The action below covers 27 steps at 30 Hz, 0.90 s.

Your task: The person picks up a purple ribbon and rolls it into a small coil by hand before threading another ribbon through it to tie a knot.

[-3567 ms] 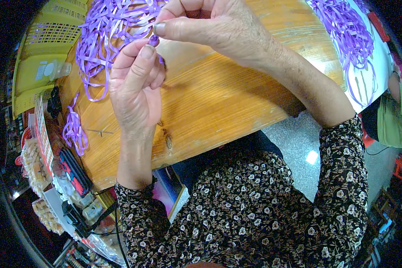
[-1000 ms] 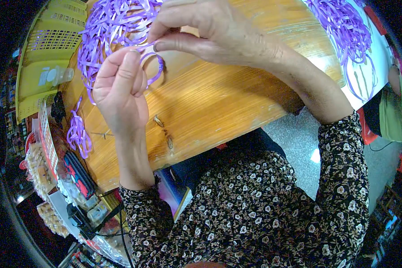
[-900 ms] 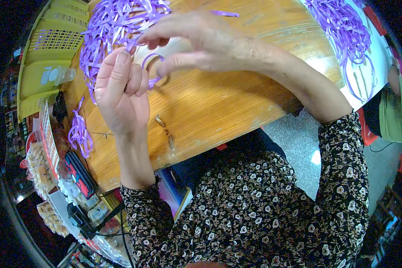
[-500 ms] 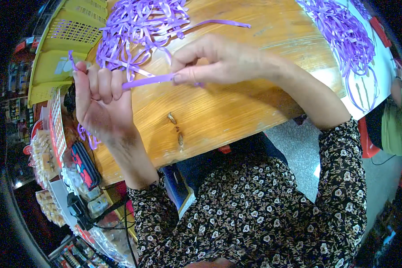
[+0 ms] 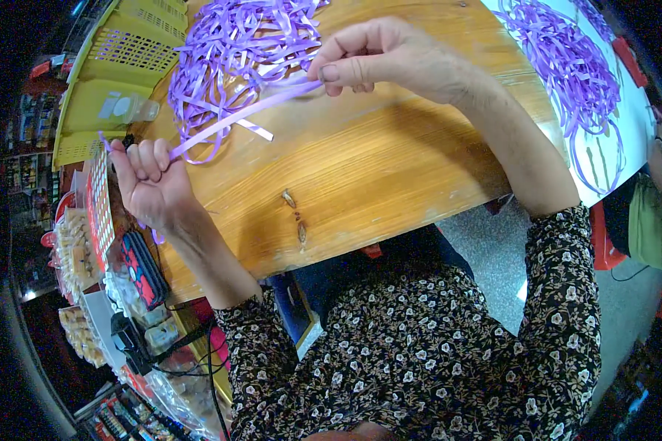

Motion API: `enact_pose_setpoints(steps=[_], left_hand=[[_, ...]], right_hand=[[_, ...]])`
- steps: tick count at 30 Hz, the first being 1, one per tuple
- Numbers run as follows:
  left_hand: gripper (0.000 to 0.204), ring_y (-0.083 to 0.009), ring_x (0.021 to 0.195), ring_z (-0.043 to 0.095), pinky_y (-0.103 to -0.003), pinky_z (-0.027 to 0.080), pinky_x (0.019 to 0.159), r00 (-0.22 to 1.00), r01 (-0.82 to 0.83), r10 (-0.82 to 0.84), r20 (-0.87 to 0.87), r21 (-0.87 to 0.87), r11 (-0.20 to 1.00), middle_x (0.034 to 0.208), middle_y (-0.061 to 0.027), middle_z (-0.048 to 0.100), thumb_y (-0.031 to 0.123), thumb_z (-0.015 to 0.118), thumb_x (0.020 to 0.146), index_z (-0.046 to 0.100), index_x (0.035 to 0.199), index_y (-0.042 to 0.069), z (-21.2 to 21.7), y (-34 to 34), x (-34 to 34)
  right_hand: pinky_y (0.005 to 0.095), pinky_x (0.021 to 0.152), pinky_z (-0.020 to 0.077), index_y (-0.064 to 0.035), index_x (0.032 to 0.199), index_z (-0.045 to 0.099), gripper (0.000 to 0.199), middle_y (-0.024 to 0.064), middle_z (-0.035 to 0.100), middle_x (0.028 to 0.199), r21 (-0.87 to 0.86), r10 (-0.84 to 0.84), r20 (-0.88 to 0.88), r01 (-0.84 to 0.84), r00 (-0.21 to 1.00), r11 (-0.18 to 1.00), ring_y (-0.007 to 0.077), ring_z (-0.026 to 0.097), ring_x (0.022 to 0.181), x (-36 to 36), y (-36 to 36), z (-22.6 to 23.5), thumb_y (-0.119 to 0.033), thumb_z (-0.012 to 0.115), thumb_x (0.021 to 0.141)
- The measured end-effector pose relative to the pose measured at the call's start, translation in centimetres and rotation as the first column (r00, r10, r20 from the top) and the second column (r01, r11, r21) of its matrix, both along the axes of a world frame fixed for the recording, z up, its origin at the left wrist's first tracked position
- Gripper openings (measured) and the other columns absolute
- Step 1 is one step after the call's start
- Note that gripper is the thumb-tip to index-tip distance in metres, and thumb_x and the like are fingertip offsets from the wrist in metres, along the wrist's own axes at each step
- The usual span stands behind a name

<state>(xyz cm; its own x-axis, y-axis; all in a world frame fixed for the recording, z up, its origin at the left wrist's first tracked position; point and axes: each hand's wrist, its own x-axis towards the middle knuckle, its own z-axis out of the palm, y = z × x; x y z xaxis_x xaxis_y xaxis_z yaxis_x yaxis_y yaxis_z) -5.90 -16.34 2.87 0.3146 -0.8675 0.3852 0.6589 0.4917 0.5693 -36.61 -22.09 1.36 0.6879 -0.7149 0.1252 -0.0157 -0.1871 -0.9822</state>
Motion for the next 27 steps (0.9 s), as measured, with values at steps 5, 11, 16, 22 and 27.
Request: enact_pose_setpoints(steps=[5,11,16,22,27], left_hand=[[0.015,-0.0067,0.047,0.03,-0.023,0.027,0.047,0.992,-0.105,0.1,0.073,0.061,0.993,0.056,0.0049,0.032,0.014,0.051,0.091,0.053,0.098,0.002,-1.7,0.6,2.4],[0.033,-0.0179,0.088,0.049,-0.028,0.043,0.076,0.084,-0.957,0.734,0.674,-0.152,0.249,0.103,-0.0108,0.048,0.003,0.061,0.08,0.049,0.111,-0.004,-2.0,1.4,3.5],[0.029,-0.0177,0.096,0.052,-0.028,0.041,0.083,0.359,-0.464,0.448,0.819,-0.26,0.847,0.103,-0.0107,0.055,0.003,0.058,0.083,0.051,0.11,-0.004,-2.0,0.2,-7.0],[0.013,-0.0074,0.082,0.052,-0.021,0.042,0.072,0.789,0.138,-0.294,0.54,0.311,0.94,0.089,-0.0007,0.057,0.008,0.054,0.088,0.059,0.096,-0.001,-2.3,0.0,-13.7],[0.009,-0.0055,0.062,0.046,-0.021,0.036,0.055,0.611,-0.377,0.062,0.789,0.221,0.899,0.07,0.0034,0.051,0.009,0.057,0.087,0.062,0.084,0.002,-2.4,-1.3,-9.6]], right_hand=[[0.0176,0.064,0.0414,-0.0051,0.097,0.062,0.017,-0.0014,0.061,0.082,-0.029,-0.07,-0.052,0.069,0.996,0.997,0.0042,0.055,0.078,-0.5,-0.1,0.8,-0.018,0.06,0.086],[0.0208,0.075,0.0446,0.0,0.095,0.063,0.014,0.0021,0.064,0.093,0.114,-0.142,-0.038,0.145,0.989,0.983,0.006,0.055,0.081,0.1,-0.3,0.9,-0.008,0.061,0.084],[0.0198,0.071,0.0457,-0.0034,0.098,0.062,0.015,0.0002,0.062,0.089,-0.15,-0.041,-0.06,0.032,0.997,0.988,0.0056,0.056,0.08,-0.4,-0.2,-1.0,-0.013,0.057,0.088],[0.0197,0.072,0.046,-0.0044,0.098,0.063,0.015,-0.0006,0.062,0.09,-0.063,-0.087,0.134,0.096,0.987,0.993,0.0056,0.057,0.082,0.1,0.2,0.2,-0.013,0.057,0.088],[0.022,0.073,0.0454,-0.0012,0.094,0.064,0.013,0.0028,0.064,0.088,-0.112,-0.302,0.046,0.305,0.952,0.946,0.0075,0.057,0.081,-2.0,-0.6,1.6,-0.007,0.06,0.084]])
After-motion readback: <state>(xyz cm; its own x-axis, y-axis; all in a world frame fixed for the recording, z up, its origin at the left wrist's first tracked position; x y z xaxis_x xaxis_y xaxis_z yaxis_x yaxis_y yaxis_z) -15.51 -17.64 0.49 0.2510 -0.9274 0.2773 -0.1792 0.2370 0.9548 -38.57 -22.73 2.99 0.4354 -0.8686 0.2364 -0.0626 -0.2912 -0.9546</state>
